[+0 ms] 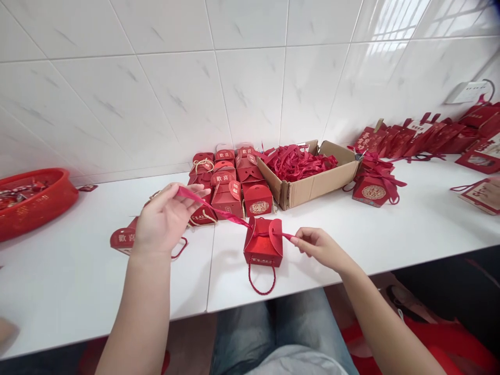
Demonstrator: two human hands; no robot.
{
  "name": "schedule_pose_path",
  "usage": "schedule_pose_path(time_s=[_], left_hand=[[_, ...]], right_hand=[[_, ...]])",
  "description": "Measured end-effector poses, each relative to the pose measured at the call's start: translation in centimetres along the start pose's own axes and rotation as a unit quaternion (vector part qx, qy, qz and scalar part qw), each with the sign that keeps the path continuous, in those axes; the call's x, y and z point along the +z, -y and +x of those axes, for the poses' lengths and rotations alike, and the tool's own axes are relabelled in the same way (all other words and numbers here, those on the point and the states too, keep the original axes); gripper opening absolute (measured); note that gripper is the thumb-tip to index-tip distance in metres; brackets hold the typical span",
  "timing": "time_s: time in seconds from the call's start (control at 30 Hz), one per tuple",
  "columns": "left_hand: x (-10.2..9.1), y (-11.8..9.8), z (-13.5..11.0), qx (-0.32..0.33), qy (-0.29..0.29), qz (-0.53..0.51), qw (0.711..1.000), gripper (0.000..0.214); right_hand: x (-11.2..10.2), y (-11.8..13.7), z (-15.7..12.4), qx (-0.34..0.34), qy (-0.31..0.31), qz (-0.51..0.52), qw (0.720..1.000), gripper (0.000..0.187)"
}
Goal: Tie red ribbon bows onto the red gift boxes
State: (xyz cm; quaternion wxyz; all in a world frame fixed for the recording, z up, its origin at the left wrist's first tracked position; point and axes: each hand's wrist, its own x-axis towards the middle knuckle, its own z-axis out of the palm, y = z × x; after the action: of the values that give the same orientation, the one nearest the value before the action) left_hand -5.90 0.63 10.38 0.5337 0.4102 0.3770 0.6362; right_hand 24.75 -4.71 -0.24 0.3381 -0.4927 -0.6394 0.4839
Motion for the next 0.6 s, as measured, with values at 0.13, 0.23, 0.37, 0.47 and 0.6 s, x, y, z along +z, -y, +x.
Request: schedule_pose_path(time_s=[0.13, 0.23, 0.37, 0.47, 0.6], left_hand=[[-1.2, 0.9, 0.6, -0.02, -0.025, -0.059, 0.998, 0.016], [-2.0, 2.1, 0.9, -0.044, -0.034, -0.073, 0.996, 0.02], [-2.6, 3.3, 0.6, -0.078, -0.042, -0.064, 0.994, 0.022], [-2.8, 3.4, 0.4, -0.078, -0.041, -0.062, 0.994, 0.023], [-3.3, 2.7, 0.6, -0.068, -0.048, -0.055, 0.995, 0.021]], right_hand=[[-1.9, 0.8, 0.0, -0.01, -0.076, 0.03, 0.997, 0.043], [-2.8, 1.0, 0.1, -0.021, -0.104, 0.008, 0.994, 0.043], [-3.4, 1.0, 0.1, -0.023, -0.105, -0.049, 0.993, 0.043], [-4.0, 1.1, 0.0, -0.029, -0.115, -0.09, 0.989, 0.042], [-5.8, 1.7, -0.6, -0.036, -0.121, -0.147, 0.981, 0.039]])
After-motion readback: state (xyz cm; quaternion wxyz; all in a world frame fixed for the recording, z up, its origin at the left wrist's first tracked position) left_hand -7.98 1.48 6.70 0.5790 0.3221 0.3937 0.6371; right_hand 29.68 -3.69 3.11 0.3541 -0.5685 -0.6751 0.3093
